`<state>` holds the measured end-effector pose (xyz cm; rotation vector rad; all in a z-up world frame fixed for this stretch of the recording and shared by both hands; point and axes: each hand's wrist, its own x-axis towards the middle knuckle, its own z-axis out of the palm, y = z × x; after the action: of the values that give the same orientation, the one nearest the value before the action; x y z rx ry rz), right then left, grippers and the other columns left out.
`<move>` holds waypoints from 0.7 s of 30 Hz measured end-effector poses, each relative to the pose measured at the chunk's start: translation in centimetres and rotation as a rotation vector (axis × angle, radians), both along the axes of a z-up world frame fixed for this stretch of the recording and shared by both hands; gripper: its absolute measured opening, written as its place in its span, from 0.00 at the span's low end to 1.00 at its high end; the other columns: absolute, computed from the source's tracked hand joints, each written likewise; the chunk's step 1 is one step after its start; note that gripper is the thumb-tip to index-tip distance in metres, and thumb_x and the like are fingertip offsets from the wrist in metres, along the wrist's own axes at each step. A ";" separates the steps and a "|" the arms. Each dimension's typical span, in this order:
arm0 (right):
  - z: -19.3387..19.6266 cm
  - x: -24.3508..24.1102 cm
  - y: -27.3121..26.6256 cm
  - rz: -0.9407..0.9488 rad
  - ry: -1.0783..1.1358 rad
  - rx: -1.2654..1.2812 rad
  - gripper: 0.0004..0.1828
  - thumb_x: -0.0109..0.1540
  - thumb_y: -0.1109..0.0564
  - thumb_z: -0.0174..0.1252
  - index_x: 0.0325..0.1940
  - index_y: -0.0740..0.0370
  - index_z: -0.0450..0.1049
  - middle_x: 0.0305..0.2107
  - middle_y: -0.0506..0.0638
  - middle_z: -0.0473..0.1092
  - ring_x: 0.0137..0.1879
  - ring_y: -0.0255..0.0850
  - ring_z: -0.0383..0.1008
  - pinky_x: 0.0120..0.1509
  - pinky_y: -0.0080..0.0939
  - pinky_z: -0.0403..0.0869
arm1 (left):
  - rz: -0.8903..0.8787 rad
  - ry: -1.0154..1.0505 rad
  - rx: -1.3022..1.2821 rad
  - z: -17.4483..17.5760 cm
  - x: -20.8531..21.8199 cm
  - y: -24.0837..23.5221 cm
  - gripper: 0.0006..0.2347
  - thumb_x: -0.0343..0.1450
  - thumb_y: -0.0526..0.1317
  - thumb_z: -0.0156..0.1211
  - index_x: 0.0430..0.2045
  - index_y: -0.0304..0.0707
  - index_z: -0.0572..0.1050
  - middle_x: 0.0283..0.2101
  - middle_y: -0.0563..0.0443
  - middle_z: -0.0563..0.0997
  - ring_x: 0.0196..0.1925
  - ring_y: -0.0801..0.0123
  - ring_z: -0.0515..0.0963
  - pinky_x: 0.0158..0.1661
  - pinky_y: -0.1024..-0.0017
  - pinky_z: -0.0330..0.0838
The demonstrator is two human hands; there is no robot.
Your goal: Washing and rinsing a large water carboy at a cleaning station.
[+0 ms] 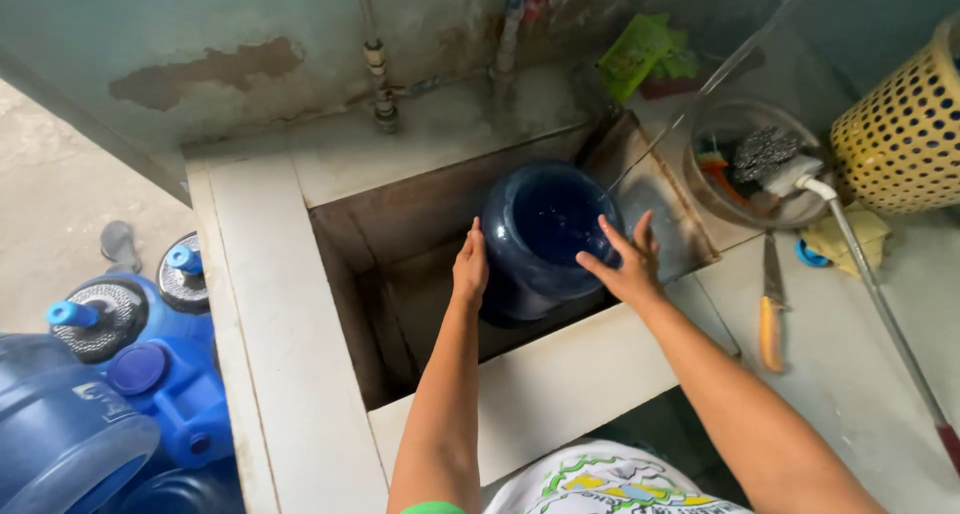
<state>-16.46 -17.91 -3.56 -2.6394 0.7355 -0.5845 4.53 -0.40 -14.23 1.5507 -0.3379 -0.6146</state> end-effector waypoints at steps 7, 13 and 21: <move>7.5 1.8 4.2 0.057 -0.185 0.448 0.45 0.55 0.41 0.71 0.74 0.53 0.66 0.65 0.62 0.65 0.71 0.52 0.64 0.71 0.48 0.65 | 0.186 0.436 -0.365 6.9 1.4 1.9 0.26 0.79 0.55 0.30 0.69 0.46 0.64 0.70 0.49 0.68 0.71 0.62 0.66 0.68 0.66 0.56; 19.5 0.0 0.0 0.108 -0.472 0.639 0.50 0.62 0.25 0.52 0.79 0.57 0.56 0.65 0.57 0.70 0.70 0.48 0.68 0.72 0.47 0.63 | 0.012 0.337 -0.401 18.8 1.5 5.5 0.28 0.78 0.58 0.28 0.68 0.43 0.64 0.68 0.47 0.71 0.69 0.59 0.68 0.67 0.62 0.57; 16.2 3.2 -1.1 0.215 -0.513 1.225 0.61 0.58 0.13 0.37 0.82 0.55 0.41 0.76 0.55 0.48 0.80 0.49 0.48 0.81 0.51 0.51 | 0.290 0.609 -0.431 14.3 0.0 1.2 0.35 0.70 0.67 0.43 0.67 0.43 0.64 0.68 0.46 0.70 0.69 0.56 0.68 0.66 0.57 0.63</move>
<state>-13.26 -19.03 12.67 -1.3313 0.4089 -0.4770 4.52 0.84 0.05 0.9180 0.2072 -0.6964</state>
